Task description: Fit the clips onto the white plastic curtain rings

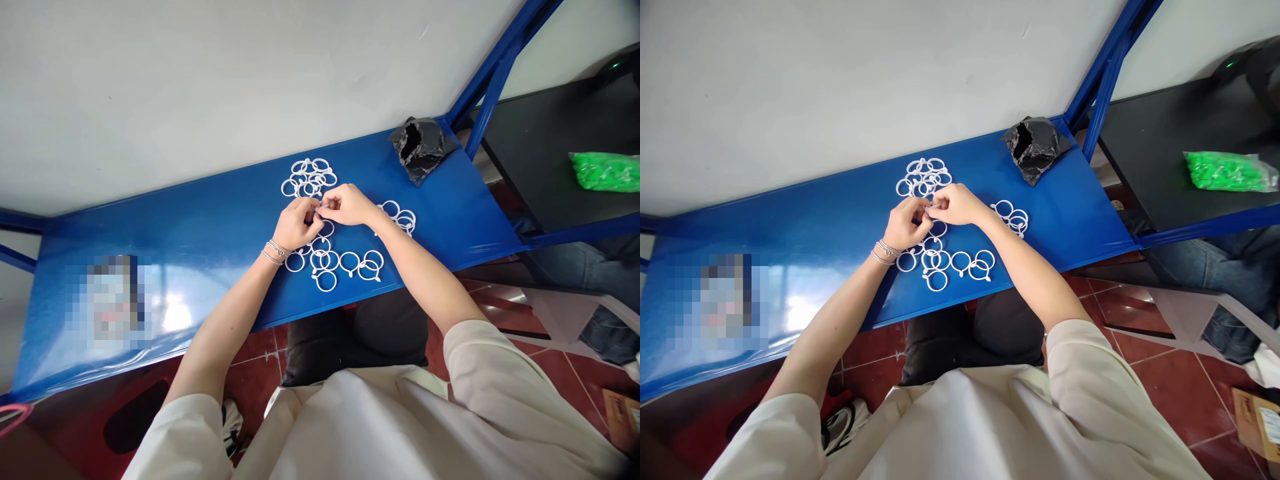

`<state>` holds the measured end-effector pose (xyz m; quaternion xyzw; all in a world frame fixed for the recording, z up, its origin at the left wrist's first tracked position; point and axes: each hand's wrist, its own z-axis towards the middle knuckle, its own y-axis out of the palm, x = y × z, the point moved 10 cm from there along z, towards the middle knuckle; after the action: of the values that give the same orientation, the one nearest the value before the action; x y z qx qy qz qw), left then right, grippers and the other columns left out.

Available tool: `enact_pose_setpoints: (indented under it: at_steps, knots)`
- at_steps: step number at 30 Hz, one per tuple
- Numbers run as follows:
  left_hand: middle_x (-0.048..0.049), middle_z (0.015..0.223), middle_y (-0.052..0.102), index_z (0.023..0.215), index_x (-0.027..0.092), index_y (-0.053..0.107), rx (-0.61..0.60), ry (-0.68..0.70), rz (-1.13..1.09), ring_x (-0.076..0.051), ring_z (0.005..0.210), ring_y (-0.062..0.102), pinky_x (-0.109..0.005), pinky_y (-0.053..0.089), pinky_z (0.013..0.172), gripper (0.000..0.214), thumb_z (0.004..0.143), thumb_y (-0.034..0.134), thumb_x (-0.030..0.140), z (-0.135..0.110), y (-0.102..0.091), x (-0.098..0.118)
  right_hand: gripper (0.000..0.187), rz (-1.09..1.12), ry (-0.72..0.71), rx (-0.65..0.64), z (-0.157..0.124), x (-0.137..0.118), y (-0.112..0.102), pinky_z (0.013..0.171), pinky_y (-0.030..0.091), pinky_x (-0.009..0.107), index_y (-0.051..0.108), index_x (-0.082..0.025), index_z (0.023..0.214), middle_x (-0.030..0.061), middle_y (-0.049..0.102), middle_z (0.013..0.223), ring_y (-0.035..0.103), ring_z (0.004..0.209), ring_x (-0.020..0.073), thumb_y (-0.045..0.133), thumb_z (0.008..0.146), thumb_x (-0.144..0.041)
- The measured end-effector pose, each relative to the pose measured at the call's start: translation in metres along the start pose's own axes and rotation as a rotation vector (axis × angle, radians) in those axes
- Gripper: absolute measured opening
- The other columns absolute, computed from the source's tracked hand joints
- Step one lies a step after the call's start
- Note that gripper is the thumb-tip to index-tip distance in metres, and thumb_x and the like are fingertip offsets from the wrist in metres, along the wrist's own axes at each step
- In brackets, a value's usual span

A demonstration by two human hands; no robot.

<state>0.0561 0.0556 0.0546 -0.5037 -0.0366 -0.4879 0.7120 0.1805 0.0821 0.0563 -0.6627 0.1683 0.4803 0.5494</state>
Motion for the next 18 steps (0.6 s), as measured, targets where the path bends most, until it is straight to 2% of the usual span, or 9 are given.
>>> enact_pose_setpoints:
  at_steps: [7,13,18]
  knots:
    - [-0.0043,0.078,0.066,0.107,0.021,0.070,-0.015,0.085,0.107,-0.024,0.077,0.064,-0.039,0.052,0.074,0.017,0.091,0.063,0.023,-0.002,0.005,0.014,0.018,-0.078,0.050,-0.007,-0.001,-0.004,-0.001,0.068,0.037,0.032,0.063,-0.020,0.062,0.0014,0.067,0.067,0.059,0.069,0.0163,0.069,0.077,-0.030]
    - [-0.0098,0.085,0.072,0.108,0.020,0.072,-0.012,0.142,0.294,-0.027,0.078,0.064,-0.042,0.048,0.075,0.018,0.097,0.064,0.033,-0.005,0.013,0.024,0.021,-0.204,0.107,-0.045,-0.004,-0.012,0.003,0.067,0.034,0.033,0.052,-0.021,0.060,0.0019,0.066,0.066,0.053,0.066,0.0155,0.068,0.075,-0.024]
    - [-0.0101,0.082,0.072,0.105,0.021,0.070,0.011,0.136,0.318,-0.027,0.075,0.062,-0.043,0.045,0.074,0.019,0.098,0.065,0.037,-0.007,0.015,0.025,0.023,-0.284,0.133,-0.064,-0.007,-0.017,0.008,0.064,0.033,0.034,0.050,-0.022,0.065,0.0046,0.067,0.071,0.049,0.065,0.0156,0.068,0.079,-0.024]
